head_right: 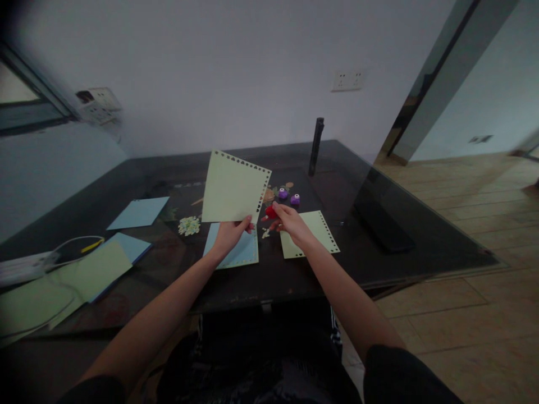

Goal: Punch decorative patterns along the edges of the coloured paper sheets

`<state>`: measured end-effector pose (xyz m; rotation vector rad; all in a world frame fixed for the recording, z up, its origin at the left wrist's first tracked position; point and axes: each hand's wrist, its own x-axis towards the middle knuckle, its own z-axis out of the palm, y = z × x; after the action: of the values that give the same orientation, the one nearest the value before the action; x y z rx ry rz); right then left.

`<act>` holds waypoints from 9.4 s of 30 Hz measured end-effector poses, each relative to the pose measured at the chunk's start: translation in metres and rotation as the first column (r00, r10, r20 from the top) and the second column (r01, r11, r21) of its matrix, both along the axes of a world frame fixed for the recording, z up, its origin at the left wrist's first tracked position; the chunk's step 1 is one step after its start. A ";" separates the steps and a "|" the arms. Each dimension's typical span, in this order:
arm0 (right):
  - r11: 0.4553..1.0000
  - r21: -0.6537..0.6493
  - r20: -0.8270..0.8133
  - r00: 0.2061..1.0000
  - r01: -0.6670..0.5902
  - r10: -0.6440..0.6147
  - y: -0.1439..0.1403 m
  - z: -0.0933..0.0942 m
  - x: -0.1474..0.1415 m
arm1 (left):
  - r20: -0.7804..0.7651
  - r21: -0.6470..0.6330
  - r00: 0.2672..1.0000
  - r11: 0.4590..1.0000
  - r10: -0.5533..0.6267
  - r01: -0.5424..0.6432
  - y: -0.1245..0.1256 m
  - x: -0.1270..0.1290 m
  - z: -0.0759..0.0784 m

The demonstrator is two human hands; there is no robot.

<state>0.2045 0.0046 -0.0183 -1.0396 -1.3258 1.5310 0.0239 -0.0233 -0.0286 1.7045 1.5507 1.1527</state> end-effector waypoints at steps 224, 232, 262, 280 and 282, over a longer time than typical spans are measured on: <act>0.758 0.648 0.619 0.528 0.076 -0.582 -0.042 -0.043 0.133 | -0.626 -0.150 0.717 0.949 -0.308 0.277 -0.025 0.077 0.000; 0.708 0.677 0.498 0.582 0.202 -0.643 -0.043 -0.036 0.132 | -0.573 -0.085 0.766 0.950 -0.293 0.300 -0.031 0.074 0.016; 0.641 0.457 0.889 0.295 -0.617 -0.350 0.017 -0.011 -0.048 | -0.675 0.010 0.734 0.994 -0.076 0.113 0.004 -0.108 -0.022; 0.731 0.586 0.692 0.685 -0.349 -0.228 0.025 -0.016 -0.049 | -0.651 0.068 0.759 0.993 -0.027 0.093 0.000 -0.102 -0.012; 0.757 0.558 0.689 0.698 -0.339 -0.196 0.024 -0.015 -0.049 | -0.652 0.073 0.758 0.993 -0.021 0.090 0.000 -0.102 -0.012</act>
<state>0.1555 0.0283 -0.0336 -1.1391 -2.2678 0.5271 -0.0778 -0.0232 -0.0403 2.3713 1.8287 0.6212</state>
